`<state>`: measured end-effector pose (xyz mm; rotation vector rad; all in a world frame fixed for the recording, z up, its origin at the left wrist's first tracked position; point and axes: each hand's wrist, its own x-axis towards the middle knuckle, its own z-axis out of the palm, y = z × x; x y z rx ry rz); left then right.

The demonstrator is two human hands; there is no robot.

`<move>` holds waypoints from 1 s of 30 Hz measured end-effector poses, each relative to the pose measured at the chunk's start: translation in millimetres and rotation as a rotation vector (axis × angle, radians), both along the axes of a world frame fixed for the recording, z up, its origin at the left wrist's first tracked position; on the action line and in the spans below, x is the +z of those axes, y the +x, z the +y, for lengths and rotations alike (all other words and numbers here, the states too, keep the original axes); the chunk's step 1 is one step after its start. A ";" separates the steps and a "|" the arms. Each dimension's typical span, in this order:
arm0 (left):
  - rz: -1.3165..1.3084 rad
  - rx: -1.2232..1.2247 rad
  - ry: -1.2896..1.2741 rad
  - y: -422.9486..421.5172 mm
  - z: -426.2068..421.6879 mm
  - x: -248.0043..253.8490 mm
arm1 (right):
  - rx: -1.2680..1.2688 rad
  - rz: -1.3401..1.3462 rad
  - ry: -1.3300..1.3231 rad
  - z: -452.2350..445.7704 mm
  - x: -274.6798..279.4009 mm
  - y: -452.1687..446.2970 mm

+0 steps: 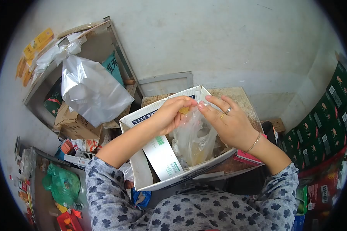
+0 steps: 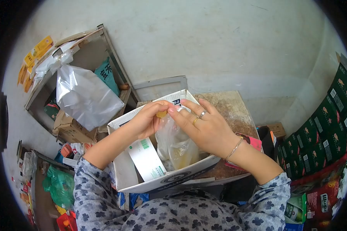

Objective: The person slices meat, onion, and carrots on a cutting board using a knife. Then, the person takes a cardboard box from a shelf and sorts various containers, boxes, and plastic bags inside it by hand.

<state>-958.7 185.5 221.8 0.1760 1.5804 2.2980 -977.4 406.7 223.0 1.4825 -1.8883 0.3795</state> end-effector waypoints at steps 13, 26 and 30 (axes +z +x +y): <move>0.412 -0.003 -0.639 -4.0 0.4 15.3 | -0.020 -0.005 0.003 -6.8 -10.2 -16.6; 0.634 -0.014 -1.678 -15.6 -35.4 -25.1 | 0.190 -1.070 -0.160 108.0 -31.4 46.7; 0.449 0.124 -1.424 18.6 -42.4 9.0 | -0.460 -1.136 -0.909 198.5 -131.5 43.5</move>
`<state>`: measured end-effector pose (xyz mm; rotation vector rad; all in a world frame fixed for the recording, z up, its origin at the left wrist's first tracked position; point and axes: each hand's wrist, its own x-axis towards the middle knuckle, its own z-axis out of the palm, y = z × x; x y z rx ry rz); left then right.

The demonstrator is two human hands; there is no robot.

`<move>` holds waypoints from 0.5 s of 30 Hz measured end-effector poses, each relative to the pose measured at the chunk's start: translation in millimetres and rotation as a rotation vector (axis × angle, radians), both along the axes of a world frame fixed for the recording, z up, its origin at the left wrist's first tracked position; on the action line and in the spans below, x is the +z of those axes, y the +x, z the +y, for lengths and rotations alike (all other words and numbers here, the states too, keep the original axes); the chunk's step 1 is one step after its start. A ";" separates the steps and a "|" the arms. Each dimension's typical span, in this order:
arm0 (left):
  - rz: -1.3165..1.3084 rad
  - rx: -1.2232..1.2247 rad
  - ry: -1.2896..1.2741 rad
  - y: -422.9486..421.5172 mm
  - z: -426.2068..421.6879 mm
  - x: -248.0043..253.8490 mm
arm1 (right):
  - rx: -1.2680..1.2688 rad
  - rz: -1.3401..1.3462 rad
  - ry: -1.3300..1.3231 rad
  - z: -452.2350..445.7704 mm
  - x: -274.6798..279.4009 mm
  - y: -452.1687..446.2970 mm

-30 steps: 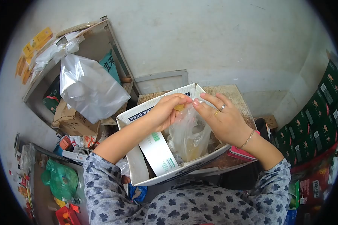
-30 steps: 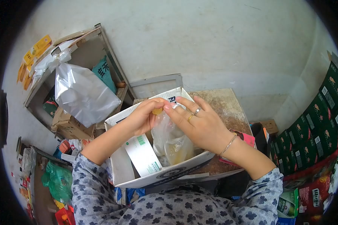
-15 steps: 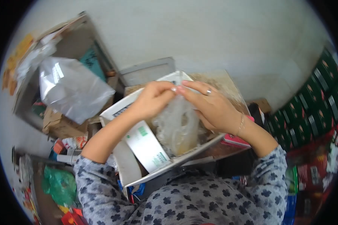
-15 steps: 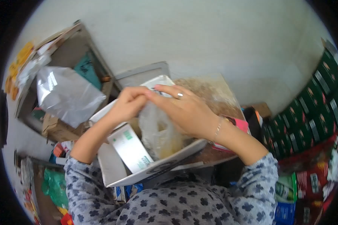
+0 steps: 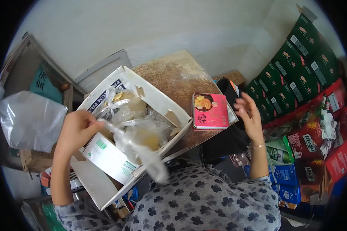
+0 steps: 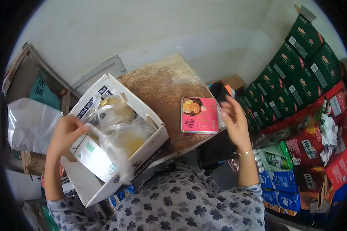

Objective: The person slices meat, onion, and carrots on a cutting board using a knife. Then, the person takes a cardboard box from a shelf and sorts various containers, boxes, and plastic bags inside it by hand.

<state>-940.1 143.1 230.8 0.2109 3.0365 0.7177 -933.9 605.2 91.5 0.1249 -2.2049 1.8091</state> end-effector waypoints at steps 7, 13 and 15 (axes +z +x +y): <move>0.173 0.197 0.392 51.9 -27.6 -3.9 | -0.322 -0.460 -0.097 28.8 -160.9 14.0; 0.370 0.116 0.432 100.0 4.6 -3.0 | -0.146 -0.594 -0.147 1.9 -155.0 26.6; 0.514 0.024 0.478 118.9 30.0 1.8 | -0.134 -0.734 -0.317 -14.9 -144.6 37.1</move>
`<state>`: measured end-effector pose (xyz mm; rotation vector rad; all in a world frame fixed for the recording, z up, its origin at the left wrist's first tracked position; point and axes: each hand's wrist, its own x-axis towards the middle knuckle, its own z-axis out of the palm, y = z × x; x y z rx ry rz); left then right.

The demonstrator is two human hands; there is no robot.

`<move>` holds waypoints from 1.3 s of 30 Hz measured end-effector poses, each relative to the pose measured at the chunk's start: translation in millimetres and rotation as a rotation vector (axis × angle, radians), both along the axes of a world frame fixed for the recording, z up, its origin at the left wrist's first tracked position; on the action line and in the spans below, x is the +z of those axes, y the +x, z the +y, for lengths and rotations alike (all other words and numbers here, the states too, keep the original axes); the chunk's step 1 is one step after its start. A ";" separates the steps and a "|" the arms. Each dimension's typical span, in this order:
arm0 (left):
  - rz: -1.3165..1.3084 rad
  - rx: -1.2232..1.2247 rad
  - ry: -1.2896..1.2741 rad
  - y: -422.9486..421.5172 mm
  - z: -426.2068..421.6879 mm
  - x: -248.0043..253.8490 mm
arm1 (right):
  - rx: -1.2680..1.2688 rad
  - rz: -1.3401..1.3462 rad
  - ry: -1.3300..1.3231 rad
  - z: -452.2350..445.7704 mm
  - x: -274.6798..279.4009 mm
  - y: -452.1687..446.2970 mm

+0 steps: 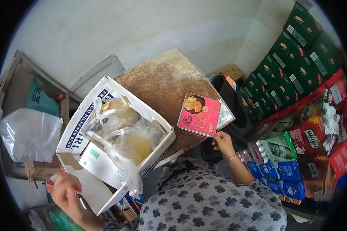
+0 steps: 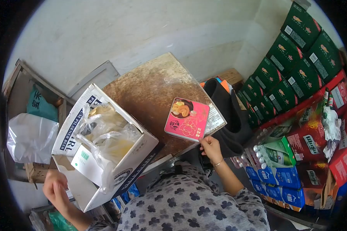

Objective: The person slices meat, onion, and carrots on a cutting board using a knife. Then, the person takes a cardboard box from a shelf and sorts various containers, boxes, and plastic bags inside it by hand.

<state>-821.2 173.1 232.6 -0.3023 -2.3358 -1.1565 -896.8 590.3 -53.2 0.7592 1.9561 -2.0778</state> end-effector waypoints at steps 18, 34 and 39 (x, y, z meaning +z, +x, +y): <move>-0.791 -0.238 0.833 -92.2 232.0 -296.5 | 0.005 0.099 0.086 17.6 -14.3 -5.2; -0.733 -1.076 0.671 -44.6 193.4 -178.4 | -0.098 0.496 -0.677 14.5 118.2 -31.5; -0.786 -0.852 0.582 -4.9 139.8 -204.1 | 0.277 0.686 -0.747 -49.9 212.0 -51.5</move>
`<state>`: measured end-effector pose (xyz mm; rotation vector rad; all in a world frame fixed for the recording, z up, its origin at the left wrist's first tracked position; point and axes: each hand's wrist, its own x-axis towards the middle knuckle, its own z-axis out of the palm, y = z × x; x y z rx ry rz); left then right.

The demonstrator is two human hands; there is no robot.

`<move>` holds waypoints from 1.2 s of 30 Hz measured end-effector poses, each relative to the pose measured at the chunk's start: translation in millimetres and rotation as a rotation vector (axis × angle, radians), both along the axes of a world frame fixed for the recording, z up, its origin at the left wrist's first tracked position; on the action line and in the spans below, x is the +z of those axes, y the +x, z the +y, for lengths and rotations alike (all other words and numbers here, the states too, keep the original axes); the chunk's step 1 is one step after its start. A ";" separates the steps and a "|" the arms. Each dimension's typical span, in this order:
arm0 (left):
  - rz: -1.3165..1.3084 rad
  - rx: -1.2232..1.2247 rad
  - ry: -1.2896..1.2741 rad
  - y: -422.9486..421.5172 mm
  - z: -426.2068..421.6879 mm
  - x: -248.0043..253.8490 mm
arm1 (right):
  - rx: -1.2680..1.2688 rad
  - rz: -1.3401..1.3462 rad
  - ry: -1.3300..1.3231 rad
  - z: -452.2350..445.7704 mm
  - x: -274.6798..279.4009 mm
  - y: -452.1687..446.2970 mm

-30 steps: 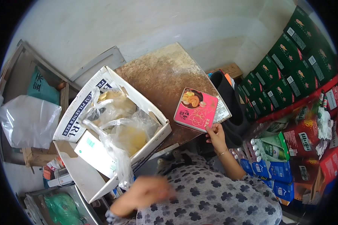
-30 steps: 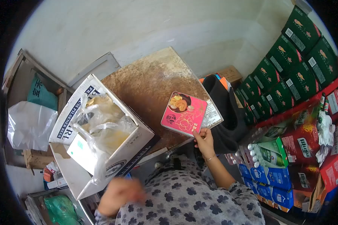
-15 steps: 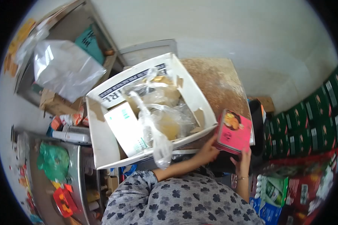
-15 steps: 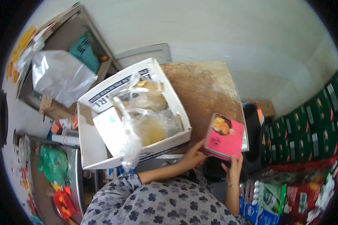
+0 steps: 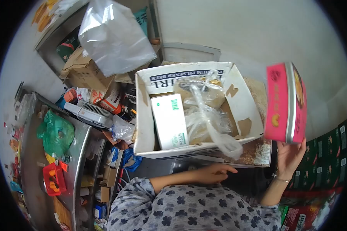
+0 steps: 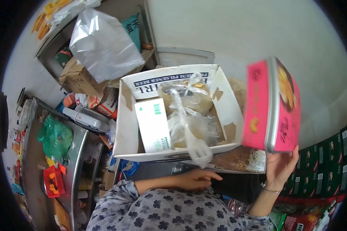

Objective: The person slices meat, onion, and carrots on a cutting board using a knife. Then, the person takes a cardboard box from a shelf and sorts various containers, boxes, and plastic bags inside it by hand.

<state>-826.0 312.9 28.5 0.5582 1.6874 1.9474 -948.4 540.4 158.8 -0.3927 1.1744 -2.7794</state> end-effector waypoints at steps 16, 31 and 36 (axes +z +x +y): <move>-0.143 1.258 0.141 139.4 -159.3 -39.3 | 0.162 0.353 1.414 -87.3 37.5 -29.0; -0.090 1.532 0.521 259.4 -132.0 -27.6 | 0.421 1.008 1.543 -315.3 196.5 168.9; 0.083 1.847 0.655 344.0 -155.2 -31.5 | 0.509 1.450 1.477 -402.7 216.7 218.2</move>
